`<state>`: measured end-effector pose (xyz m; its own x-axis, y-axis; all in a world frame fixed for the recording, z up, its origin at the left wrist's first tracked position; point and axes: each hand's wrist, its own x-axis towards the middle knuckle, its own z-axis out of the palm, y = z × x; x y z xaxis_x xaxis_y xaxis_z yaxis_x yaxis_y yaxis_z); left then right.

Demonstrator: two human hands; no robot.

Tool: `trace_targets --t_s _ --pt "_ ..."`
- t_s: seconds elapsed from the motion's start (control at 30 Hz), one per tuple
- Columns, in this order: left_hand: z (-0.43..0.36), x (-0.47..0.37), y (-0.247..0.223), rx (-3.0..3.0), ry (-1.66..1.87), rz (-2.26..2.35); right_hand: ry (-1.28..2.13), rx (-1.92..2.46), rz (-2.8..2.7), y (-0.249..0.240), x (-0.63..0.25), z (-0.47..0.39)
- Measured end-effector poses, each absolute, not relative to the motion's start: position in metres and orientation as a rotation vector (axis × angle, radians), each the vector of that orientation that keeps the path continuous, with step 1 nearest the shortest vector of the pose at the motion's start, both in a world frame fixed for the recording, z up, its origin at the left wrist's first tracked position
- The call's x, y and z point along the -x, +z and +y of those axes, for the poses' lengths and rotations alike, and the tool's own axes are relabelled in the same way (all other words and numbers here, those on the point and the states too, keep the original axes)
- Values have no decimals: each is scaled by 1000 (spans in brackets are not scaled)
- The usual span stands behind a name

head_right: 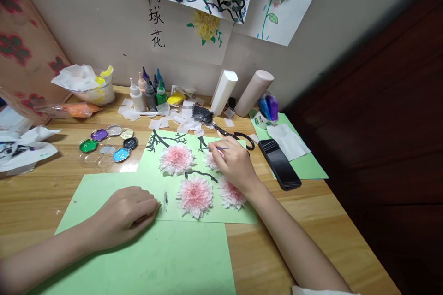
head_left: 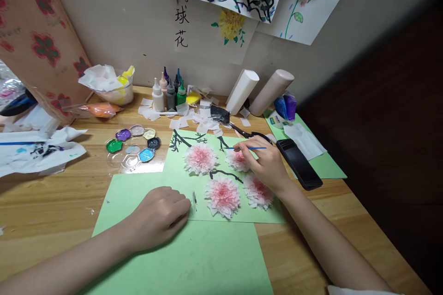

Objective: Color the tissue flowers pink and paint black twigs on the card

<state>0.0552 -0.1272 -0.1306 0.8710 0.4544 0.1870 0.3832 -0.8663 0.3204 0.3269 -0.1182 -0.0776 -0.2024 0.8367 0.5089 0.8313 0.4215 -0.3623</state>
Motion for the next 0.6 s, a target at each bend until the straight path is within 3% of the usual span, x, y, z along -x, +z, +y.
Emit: trace_targets --t_s 0.6 --pt "-128 -55 -131 -2775 400 632 -46 1321 -2083 -70 -320 -125"
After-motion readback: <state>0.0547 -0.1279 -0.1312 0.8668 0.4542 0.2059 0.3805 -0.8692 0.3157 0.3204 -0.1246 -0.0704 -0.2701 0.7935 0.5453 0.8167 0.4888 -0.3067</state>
